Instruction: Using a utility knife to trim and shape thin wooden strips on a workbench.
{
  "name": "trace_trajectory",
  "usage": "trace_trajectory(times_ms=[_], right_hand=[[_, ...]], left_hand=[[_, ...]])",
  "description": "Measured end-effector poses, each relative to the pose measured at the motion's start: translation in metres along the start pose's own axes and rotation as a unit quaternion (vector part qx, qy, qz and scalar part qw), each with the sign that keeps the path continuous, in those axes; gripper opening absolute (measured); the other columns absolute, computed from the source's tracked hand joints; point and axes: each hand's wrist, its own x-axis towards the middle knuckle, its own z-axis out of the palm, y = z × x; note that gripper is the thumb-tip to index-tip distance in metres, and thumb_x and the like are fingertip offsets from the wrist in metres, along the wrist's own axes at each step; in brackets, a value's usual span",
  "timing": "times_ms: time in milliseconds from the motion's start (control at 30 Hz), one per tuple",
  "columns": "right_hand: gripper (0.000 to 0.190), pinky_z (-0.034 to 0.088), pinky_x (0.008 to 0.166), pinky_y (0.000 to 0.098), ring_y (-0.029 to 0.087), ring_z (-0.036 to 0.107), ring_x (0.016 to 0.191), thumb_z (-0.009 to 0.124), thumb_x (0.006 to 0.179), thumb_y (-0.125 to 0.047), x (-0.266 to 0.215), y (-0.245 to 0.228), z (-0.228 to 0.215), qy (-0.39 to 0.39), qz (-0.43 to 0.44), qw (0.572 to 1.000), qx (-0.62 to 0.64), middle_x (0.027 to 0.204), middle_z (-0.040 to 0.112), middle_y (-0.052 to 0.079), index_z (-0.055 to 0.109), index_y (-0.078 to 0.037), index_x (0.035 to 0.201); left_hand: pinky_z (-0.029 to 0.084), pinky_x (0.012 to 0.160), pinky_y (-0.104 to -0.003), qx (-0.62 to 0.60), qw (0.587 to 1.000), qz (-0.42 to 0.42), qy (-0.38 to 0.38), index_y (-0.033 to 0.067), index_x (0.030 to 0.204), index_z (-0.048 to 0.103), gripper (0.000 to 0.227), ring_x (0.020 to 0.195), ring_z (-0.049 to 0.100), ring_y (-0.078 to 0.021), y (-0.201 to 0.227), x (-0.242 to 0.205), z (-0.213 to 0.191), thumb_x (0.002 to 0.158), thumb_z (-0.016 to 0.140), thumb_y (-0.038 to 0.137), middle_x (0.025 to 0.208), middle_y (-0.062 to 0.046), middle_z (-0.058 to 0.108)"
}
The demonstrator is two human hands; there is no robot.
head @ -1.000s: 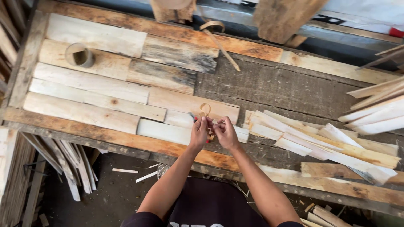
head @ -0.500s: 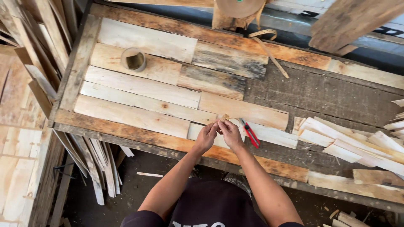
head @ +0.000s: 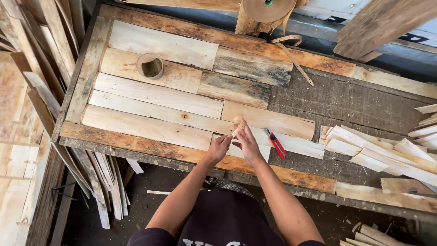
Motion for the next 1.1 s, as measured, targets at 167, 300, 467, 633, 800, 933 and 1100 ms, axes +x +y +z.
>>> trace_trajectory(times_ms=[167,300,467,633,800,933,1100], right_hand=[[0.048,0.05,0.074,0.0238,0.007,0.062,0.09,0.055,0.104,-0.022,0.048,0.049,-0.048,0.063,-0.011,0.993,0.101,0.113,0.071,0.0,0.045,-0.022,0.151],[0.028,0.043,0.065,0.0206,0.005,0.057,0.083,0.059,0.106,-0.022,0.074,0.062,-0.09,0.103,-0.013,0.981,0.166,0.104,0.073,0.001,0.066,-0.015,0.133],[0.023,0.043,0.061,0.0209,0.005,0.057,0.076,0.058,0.106,-0.025,0.088,0.06,-0.119,0.143,-0.007,0.972,0.185,0.102,0.074,0.0,0.068,-0.014,0.123],[0.024,0.045,0.062,0.0217,0.007,0.06,0.075,0.058,0.106,-0.026,0.102,0.063,-0.13,0.16,-0.021,0.965,0.206,0.102,0.075,0.001,0.066,-0.012,0.123],[0.029,0.053,0.071,0.0247,0.013,0.069,0.085,0.057,0.107,-0.028,0.106,0.061,-0.109,0.09,0.001,0.986,0.141,0.096,0.073,0.007,0.068,-0.008,0.125],[0.031,0.055,0.076,0.0257,0.013,0.07,0.09,0.054,0.107,-0.03,0.103,0.047,-0.068,0.043,0.032,0.991,0.122,0.1,0.074,0.008,0.068,-0.009,0.125],[0.034,0.055,0.079,0.0263,0.013,0.071,0.096,0.052,0.108,-0.031,0.105,0.027,-0.013,-0.002,0.043,0.994,0.103,0.106,0.073,0.006,0.069,-0.008,0.126]], left_hand=[[0.043,0.058,-0.033,0.195,0.98,0.001,0.04,0.0023,0.079,0.063,0.043,0.061,0.052,-0.0138,0.028,-0.003,-0.009,0.102,0.055,0.038,0.063,-0.004,0.055],[0.047,0.058,-0.039,0.311,0.94,0.091,0.109,-0.0005,0.081,0.068,0.04,0.057,0.055,-0.0228,0.022,0.013,-0.022,0.098,0.059,0.034,0.066,-0.016,0.061],[0.052,0.052,-0.045,0.389,0.909,0.0,0.152,0.0046,0.082,0.07,0.041,0.052,0.061,-0.0259,0.025,0.031,-0.056,0.102,0.051,0.034,0.062,-0.017,0.067],[0.056,0.046,-0.044,0.447,0.86,-0.032,0.243,0.0073,0.089,0.068,0.04,0.049,0.065,-0.0236,0.048,0.03,-0.089,0.106,0.048,0.037,0.064,-0.012,0.066],[0.049,0.097,-0.051,0.519,0.786,-0.045,0.333,0.011,0.13,0.061,0.034,0.103,0.065,-0.0245,0.084,0.03,-0.095,0.1,0.058,0.027,0.119,-0.015,0.068],[0.032,0.116,-0.053,0.538,0.809,0.032,0.236,0.0164,0.139,0.054,0.044,0.133,0.049,-0.0209,0.098,0.034,-0.065,0.095,0.06,0.021,0.14,-0.008,0.058],[0.027,0.114,-0.058,0.513,0.823,0.217,0.113,0.0154,0.131,0.06,0.054,0.138,0.048,-0.0279,0.076,0.048,-0.051,0.078,0.058,0.0,0.136,-0.012,0.063]])
